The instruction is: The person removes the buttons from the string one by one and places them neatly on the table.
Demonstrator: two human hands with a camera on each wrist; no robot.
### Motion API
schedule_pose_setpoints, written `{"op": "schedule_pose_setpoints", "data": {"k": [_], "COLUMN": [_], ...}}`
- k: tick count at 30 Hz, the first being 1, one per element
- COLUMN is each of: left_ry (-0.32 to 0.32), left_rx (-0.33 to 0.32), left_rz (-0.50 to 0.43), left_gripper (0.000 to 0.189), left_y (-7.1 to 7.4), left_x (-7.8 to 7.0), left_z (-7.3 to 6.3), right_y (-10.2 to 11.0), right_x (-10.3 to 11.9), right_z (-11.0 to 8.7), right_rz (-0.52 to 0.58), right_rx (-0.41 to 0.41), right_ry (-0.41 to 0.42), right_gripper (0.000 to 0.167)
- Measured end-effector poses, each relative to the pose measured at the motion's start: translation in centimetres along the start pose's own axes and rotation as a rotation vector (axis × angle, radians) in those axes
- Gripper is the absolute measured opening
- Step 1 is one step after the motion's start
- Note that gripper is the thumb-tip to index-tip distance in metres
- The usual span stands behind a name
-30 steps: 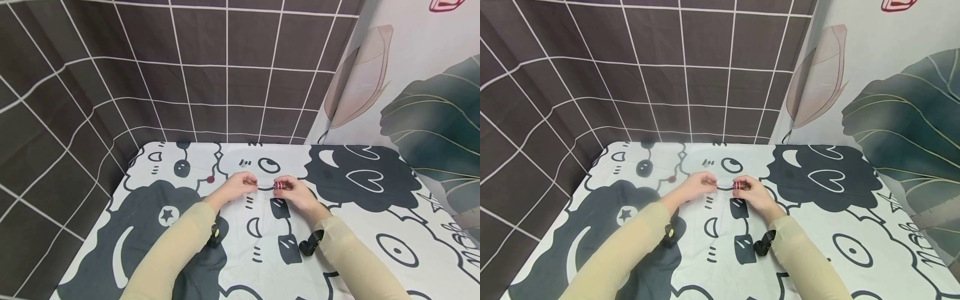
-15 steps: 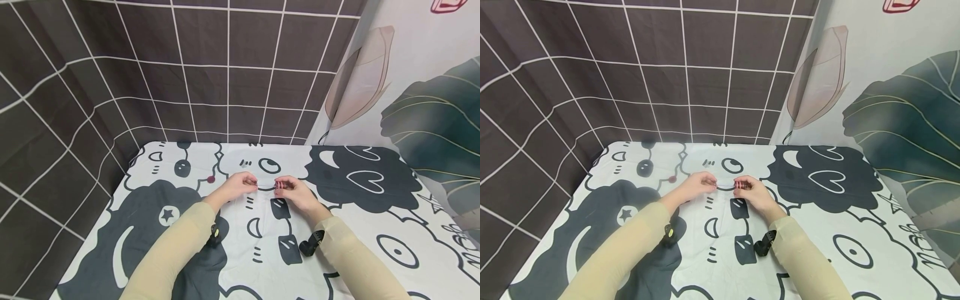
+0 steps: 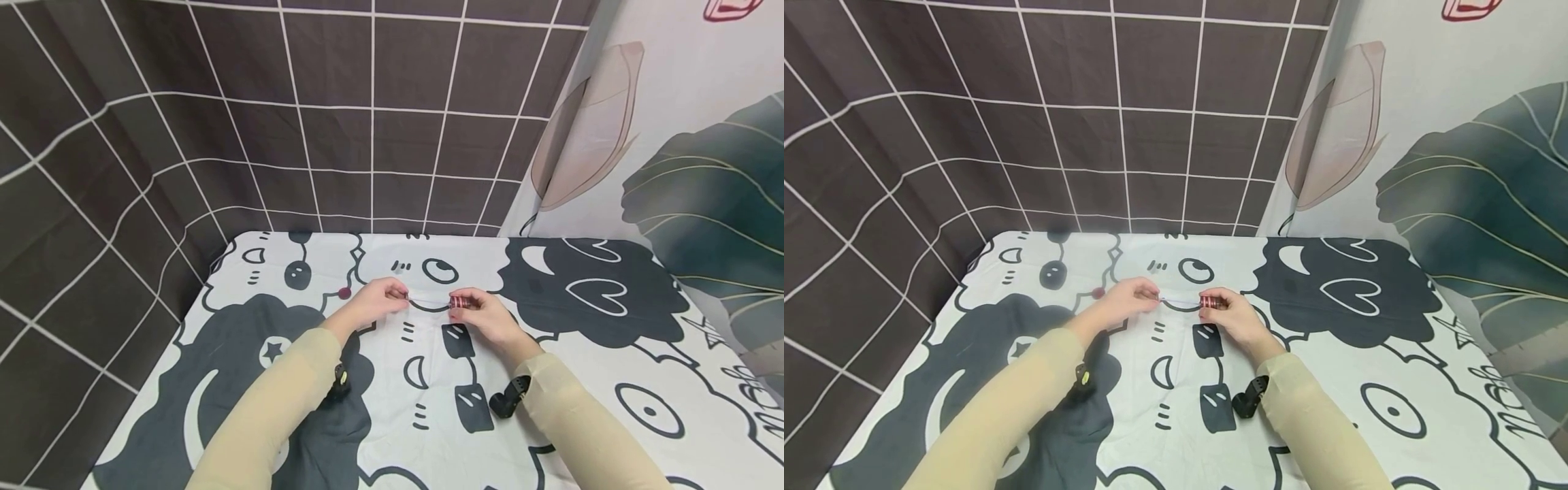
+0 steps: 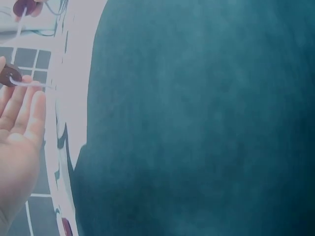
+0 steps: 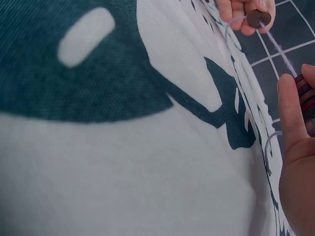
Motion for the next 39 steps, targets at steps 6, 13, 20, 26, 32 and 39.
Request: {"op": "schedule_pose_setpoints", "data": {"k": [6,13,20,26,32,39], "left_ry": [0.0,0.012,0.001,0.001,0.017,0.018], "left_rx": [-0.008,-0.027,-0.032,-0.031,-0.038,-0.046], "left_rz": [0.012,-0.003,0.03,0.04,0.035,0.054], "left_gripper": [0.03,0.029,0.028,0.029,0.029,0.029], "left_y": [0.4,0.8,1.2,1.3,1.4,1.7], "left_x": [-0.2,0.4,0.8,0.6,0.5,0.4], "left_z": [-0.4,-0.5,-0.5,-0.7,-0.9,-0.9], "right_y": [-0.1,0.1,0.2,0.1,0.1,0.2], "right_x": [-0.2,-0.2,-0.3,-0.3,-0.3,-0.3], "right_z": [0.0,0.0,0.1,0.1,0.0,0.1], "right_rz": [0.039,0.062,0.076,0.08,0.099,0.088], "right_rx": [0.01,0.007,0.0,-0.01,-0.01,-0.013], "right_ry": [-0.001,0.014,-0.001,-0.02,-0.024,-0.017], "right_gripper": [0.042,0.042,0.043,0.049,0.045,0.039]}}
Point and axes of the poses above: each hand's wrist, its own z-axis towards the middle knuckle, its own y-axis out of the back of the hand, x = y × z, the point moved 7 cm from there along z, towards the middle knuckle, and after that the axes turned 7 degrees about -y, right-handed, at the moved point
